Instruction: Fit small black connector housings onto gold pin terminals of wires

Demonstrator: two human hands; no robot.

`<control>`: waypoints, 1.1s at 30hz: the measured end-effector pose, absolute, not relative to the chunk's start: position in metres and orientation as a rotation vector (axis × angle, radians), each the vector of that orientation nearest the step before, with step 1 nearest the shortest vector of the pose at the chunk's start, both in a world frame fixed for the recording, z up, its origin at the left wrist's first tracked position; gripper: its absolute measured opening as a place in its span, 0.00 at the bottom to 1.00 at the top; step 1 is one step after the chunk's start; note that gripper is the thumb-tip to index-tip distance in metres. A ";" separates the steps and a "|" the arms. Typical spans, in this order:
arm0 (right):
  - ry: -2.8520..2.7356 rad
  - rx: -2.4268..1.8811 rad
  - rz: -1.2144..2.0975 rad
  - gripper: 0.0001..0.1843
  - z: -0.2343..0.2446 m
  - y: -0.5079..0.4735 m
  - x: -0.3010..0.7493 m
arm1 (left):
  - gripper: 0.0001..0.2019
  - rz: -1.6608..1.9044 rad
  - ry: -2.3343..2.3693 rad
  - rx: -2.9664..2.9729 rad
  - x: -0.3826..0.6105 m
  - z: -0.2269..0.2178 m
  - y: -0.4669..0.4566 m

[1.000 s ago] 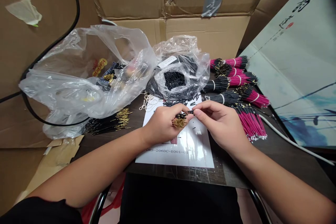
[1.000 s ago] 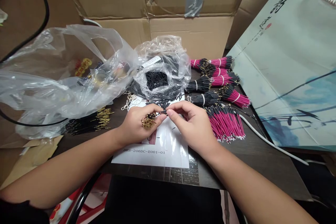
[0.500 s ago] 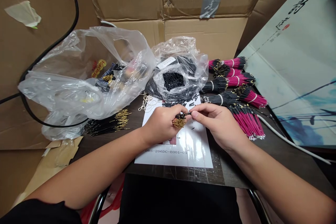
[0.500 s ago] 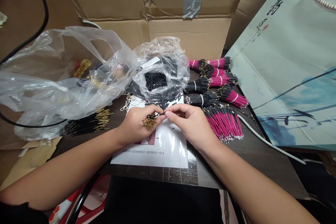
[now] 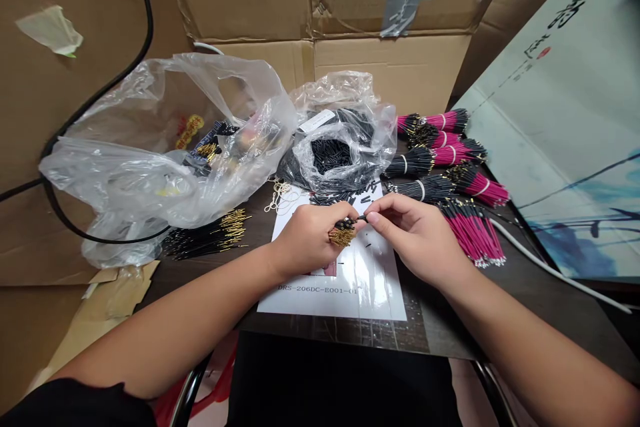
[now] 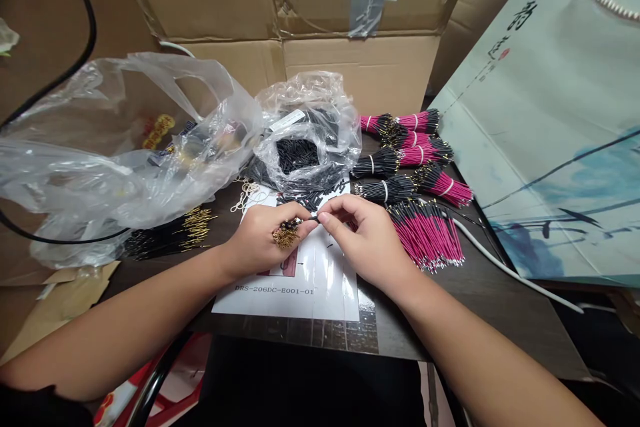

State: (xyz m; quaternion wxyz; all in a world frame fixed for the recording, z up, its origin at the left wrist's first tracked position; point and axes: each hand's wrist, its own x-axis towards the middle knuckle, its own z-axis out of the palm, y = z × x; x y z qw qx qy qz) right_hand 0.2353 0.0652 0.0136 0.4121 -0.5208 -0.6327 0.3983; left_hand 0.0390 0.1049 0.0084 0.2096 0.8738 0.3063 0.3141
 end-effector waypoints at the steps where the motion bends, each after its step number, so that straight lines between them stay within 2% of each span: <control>1: -1.606 -1.316 0.972 0.09 0.013 0.065 0.235 | 0.09 0.871 0.853 2.417 0.039 0.009 0.104; 11: -1.551 -1.183 0.752 0.04 0.009 0.058 0.223 | 0.09 0.860 0.851 2.135 0.042 0.016 0.097; 20: -1.662 -1.183 0.538 0.03 0.015 0.058 0.222 | 0.10 0.870 0.870 2.180 0.044 0.015 0.094; 25: -1.652 -1.123 0.368 0.03 0.026 0.054 0.227 | 0.14 0.824 0.862 2.269 0.045 0.013 0.093; 33: -1.790 -1.041 0.425 0.03 0.030 0.048 0.218 | 0.10 0.772 0.828 2.364 0.048 0.004 0.092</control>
